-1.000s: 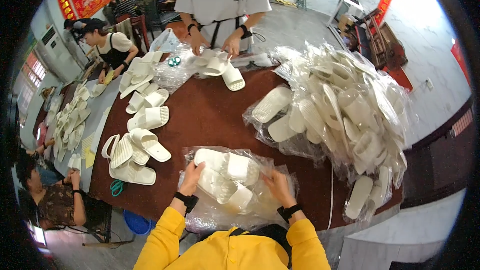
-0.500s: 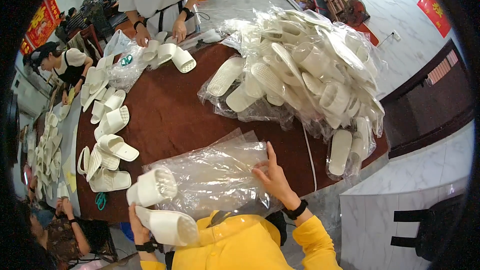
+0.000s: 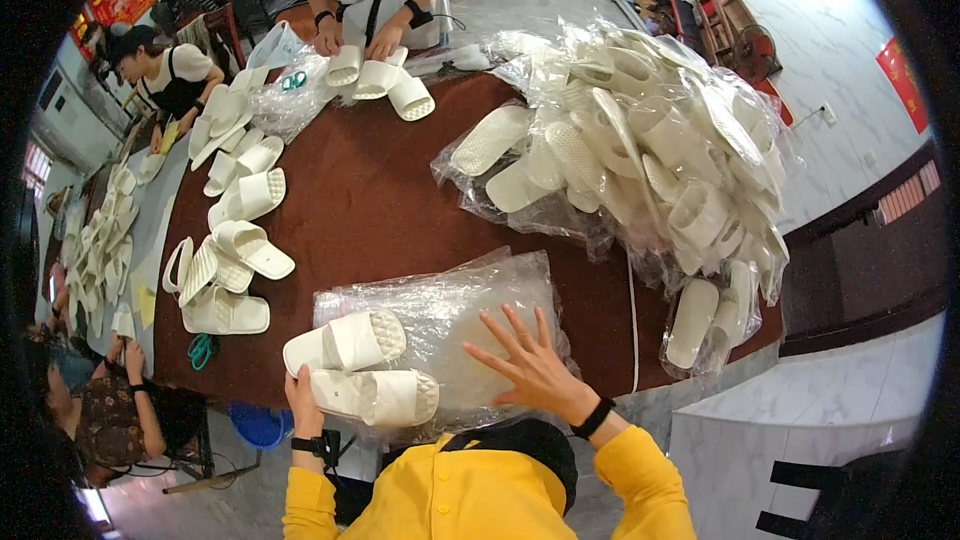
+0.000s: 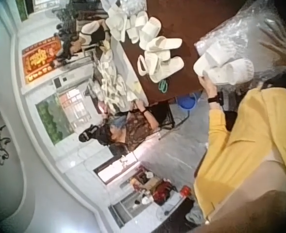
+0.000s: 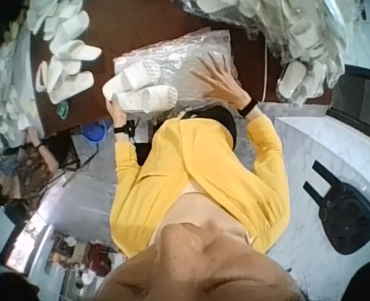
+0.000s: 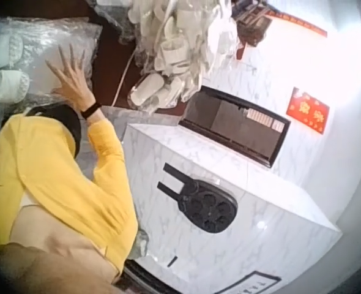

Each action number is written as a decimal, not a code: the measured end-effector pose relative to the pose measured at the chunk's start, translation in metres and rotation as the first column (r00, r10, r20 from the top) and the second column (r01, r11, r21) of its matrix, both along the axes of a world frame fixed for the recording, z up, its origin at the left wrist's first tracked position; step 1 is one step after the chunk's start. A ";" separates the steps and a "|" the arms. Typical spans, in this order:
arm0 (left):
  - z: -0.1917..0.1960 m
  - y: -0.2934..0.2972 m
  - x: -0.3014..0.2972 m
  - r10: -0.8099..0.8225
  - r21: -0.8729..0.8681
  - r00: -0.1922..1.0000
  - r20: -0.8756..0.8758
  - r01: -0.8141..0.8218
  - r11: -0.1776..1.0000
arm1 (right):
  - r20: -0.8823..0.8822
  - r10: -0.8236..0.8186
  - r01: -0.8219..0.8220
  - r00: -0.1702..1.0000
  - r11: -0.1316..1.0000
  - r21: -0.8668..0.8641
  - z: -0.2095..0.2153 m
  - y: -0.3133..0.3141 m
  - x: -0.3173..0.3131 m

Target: Sort and pack white slippers into plastic bags in a manufacturing setting.

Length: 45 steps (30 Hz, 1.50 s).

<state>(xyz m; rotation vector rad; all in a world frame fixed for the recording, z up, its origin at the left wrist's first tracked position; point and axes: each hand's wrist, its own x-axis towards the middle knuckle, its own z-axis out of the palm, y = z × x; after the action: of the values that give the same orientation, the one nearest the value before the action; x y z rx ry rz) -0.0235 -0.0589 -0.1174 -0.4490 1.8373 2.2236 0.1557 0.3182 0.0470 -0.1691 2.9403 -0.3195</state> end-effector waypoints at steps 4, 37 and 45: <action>0.011 -0.026 -0.008 0.021 -0.011 0.999 -0.047 -0.022 1.000 | 0.005 -0.013 0.013 1.000 1.000 -0.003 -0.065 -0.002 0.007; 0.032 0.046 0.146 -0.583 -0.362 0.773 0.249 0.633 0.684 | -0.062 -0.067 0.028 0.996 0.873 -0.487 -0.106 0.021 0.015; 0.024 0.051 0.135 -0.708 -0.759 0.705 -0.031 0.444 0.476 | -0.185 -0.265 0.246 0.946 0.962 -0.119 -0.116 -0.003 0.077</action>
<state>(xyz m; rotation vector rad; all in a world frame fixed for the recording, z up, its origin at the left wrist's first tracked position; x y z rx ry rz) 0.1115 -0.0074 -0.0933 0.4923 2.4953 1.0912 0.2323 0.3148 -0.0690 0.1827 3.1507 -0.5065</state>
